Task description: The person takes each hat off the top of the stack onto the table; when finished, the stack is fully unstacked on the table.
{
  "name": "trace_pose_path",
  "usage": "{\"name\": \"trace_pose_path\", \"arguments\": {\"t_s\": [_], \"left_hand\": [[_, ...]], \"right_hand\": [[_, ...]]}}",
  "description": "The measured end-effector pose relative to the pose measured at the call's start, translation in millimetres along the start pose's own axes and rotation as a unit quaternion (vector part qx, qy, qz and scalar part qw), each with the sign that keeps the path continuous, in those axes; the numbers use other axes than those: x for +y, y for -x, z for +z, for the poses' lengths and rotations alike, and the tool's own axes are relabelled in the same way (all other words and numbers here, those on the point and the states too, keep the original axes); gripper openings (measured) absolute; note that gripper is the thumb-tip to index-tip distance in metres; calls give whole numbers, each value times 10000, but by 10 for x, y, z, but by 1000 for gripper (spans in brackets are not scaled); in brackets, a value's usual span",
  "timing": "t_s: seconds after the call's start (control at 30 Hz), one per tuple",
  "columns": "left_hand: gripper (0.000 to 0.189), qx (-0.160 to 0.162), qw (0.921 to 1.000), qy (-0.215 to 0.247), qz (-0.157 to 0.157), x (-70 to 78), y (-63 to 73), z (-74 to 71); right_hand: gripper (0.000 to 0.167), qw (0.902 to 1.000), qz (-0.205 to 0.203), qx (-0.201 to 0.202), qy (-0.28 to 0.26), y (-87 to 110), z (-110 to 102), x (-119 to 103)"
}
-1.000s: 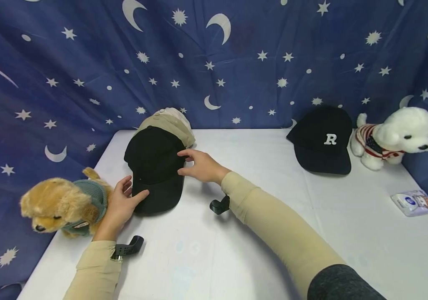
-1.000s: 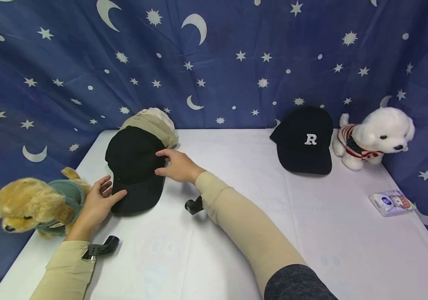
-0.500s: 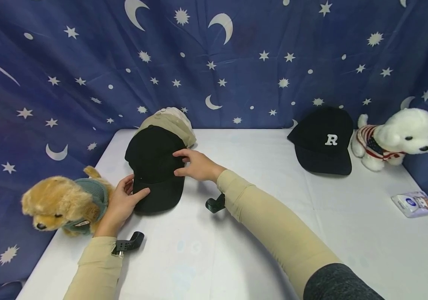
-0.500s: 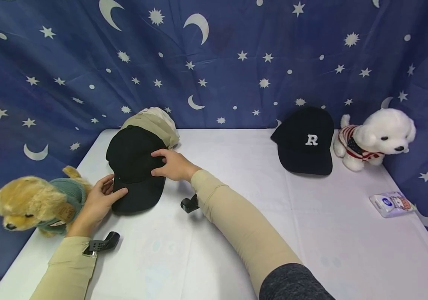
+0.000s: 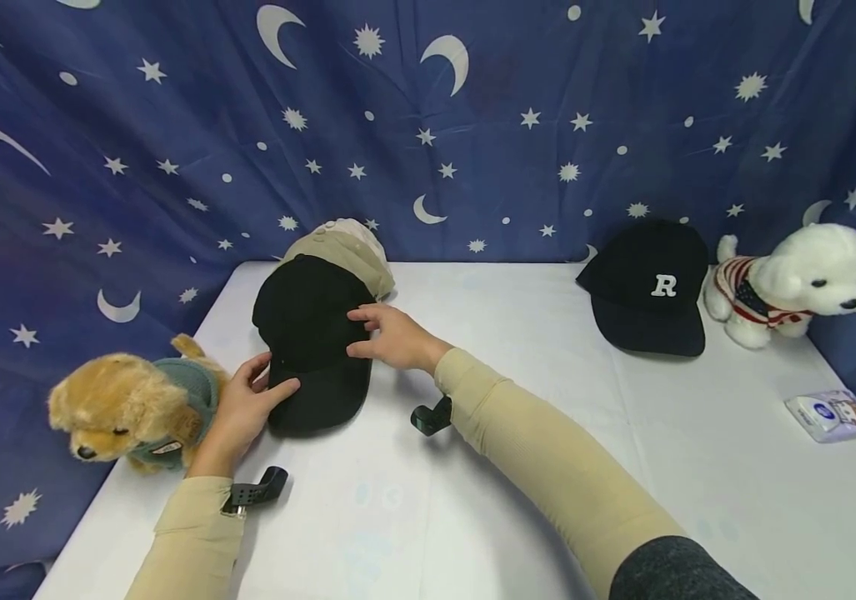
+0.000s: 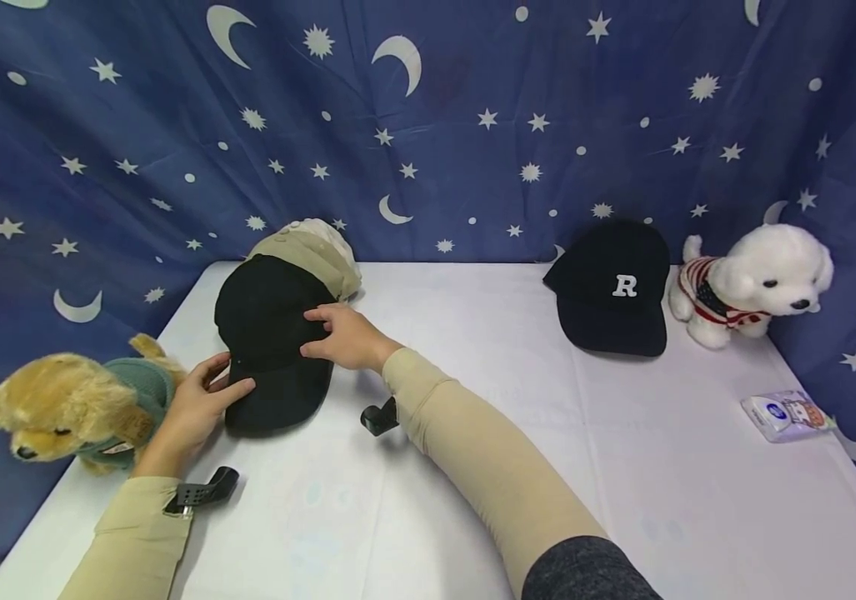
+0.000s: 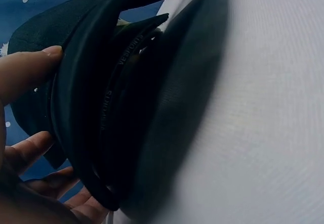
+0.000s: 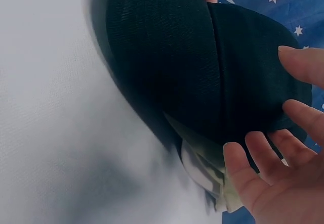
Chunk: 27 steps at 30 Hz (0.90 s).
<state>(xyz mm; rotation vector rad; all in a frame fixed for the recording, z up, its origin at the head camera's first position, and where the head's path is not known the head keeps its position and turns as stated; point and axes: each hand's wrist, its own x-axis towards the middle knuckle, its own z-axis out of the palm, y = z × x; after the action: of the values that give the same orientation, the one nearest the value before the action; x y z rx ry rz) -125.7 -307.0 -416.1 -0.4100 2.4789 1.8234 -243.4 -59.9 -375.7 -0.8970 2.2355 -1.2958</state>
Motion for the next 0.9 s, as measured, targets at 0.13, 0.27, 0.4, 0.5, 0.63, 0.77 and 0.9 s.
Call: {"name": "trace_pose_path", "arguments": {"t_s": [0.13, 0.27, 0.4, 0.5, 0.63, 0.77, 0.9], "left_hand": [[87, 5, 10000, -43, -38, 21, 58, -16], [88, -4, 9998, -209, 11, 83, 112, -22], [87, -2, 9993, -380, 61, 185, 169, -26], [85, -23, 9991, -394, 152, 266, 212, -33], [82, -49, 9986, -331, 408, 342, 241, -25], [79, -95, 9976, -187, 659, 397, 240, 22], [77, -152, 9963, -39, 849, 459, 241, 92]], "right_hand": [[62, 10000, -52, 58, 13, 35, 1, -33], [62, 9997, -116, 190, 25, 70, -22, -61], [62, 9990, -237, 364, 69, 98, -50, -70], [62, 9979, -386, 503, 116, 115, -76, -77], [63, 9956, -549, 753, 127, 144, -128, -102], [67, 9932, -571, 995, 171, 178, -180, -124], [69, 9910, -514, 1231, 110, 204, -221, -113]]}}
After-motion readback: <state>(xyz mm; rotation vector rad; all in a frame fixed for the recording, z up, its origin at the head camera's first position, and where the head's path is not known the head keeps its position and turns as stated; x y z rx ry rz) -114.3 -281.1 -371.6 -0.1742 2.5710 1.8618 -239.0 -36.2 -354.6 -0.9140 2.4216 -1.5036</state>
